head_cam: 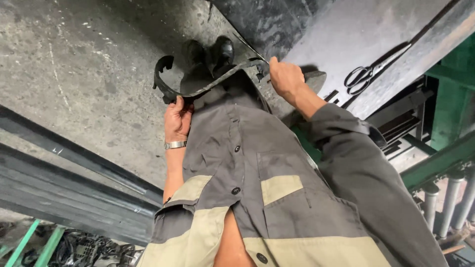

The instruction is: Cutting and stripping strips from a rubber sheet on a work table using a cleaver.

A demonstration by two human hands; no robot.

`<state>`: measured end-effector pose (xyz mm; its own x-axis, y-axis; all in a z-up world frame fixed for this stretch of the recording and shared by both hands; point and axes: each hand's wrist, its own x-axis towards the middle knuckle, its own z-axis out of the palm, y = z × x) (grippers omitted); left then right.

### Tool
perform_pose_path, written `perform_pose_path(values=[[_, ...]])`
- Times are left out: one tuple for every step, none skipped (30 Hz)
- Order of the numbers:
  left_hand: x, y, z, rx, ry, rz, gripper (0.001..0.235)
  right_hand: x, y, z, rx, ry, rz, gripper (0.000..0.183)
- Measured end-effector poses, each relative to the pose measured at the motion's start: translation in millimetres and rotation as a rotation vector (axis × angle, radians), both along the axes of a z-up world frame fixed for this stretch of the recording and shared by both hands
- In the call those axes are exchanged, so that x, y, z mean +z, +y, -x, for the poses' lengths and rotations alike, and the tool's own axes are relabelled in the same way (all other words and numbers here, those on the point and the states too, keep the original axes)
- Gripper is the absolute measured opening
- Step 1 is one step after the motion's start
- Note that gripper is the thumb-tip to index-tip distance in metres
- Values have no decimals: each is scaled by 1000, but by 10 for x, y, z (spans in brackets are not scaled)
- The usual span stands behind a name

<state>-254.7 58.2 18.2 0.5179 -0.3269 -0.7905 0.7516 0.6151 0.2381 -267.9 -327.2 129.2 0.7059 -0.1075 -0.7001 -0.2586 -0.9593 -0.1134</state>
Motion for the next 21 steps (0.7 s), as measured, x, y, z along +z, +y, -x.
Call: perform_pose_path(values=[[-60, 25, 15, 2, -1, 9, 17, 63, -60, 44, 2, -1, 9, 12], [-119, 47, 28, -3, 8, -13, 19, 127, -121, 86, 20, -14, 18, 12], [-139, 126, 70, -12, 24, -46, 21, 194, -137, 164, 34, -19, 17, 11], [-85, 113, 37, -15, 31, -46, 21, 196, -130, 249, 31, -13, 16, 11], [-42, 83, -3, -15, 43, -49, 17, 203, -132, 335, 38, 8, 42, 12], [6, 50, -45, -15, 55, -52, 14, 214, -138, 420, 45, 29, 67, 13], [-16, 29, -57, -7, 48, -46, 14, 138, -173, 361, 53, 22, 73, 13], [-42, 4, -72, -28, 65, -63, 13, 59, -212, 298, 57, 9, 64, 13], [-23, 62, -30, -55, 93, -91, 12, -17, -178, 304, 54, 6, 43, 13], [-47, 87, -30, -53, 96, -97, 12, -102, -131, 175, 57, 9, 37, 13], [-63, 104, -5, -37, 78, -80, 14, -172, -86, 102, 52, 23, 28, 13], [-77, 115, 26, -21, 59, -63, 16, -240, -48, 34, 48, 36, 18, 13], [-98, 134, 55, -28, 60, -67, 16, -282, -49, 65, 41, 38, 15, 13], [-113, 157, 79, -18, 95, -102, 16, -318, -44, 92, 59, 25, 22, 13], [-147, 156, 71, -6, 125, -132, 16, -353, -59, 86, 79, 8, 34, 13], [-135, 184, 36, -13, 121, -130, 16, -278, -80, 148, 73, 5, 36, 13], [-133, 162, 30, 2, 152, -126, 17, -182, -143, 222, 70, -8, 23, 13], [-130, 144, 22, 15, 184, -121, 19, -85, -201, 295, 67, -21, 11, 14], [-170, 165, 27, 16, 182, -120, 19, 52, -213, 384, 68, -23, 12, 14], [-208, 184, 32, 44, 199, -128, 20, 192, -225, 473, 60, -5, 13, 14], [-260, 176, 22, 68, 212, -133, 20, 333, -255, 569, 49, 9, 20, 15]])
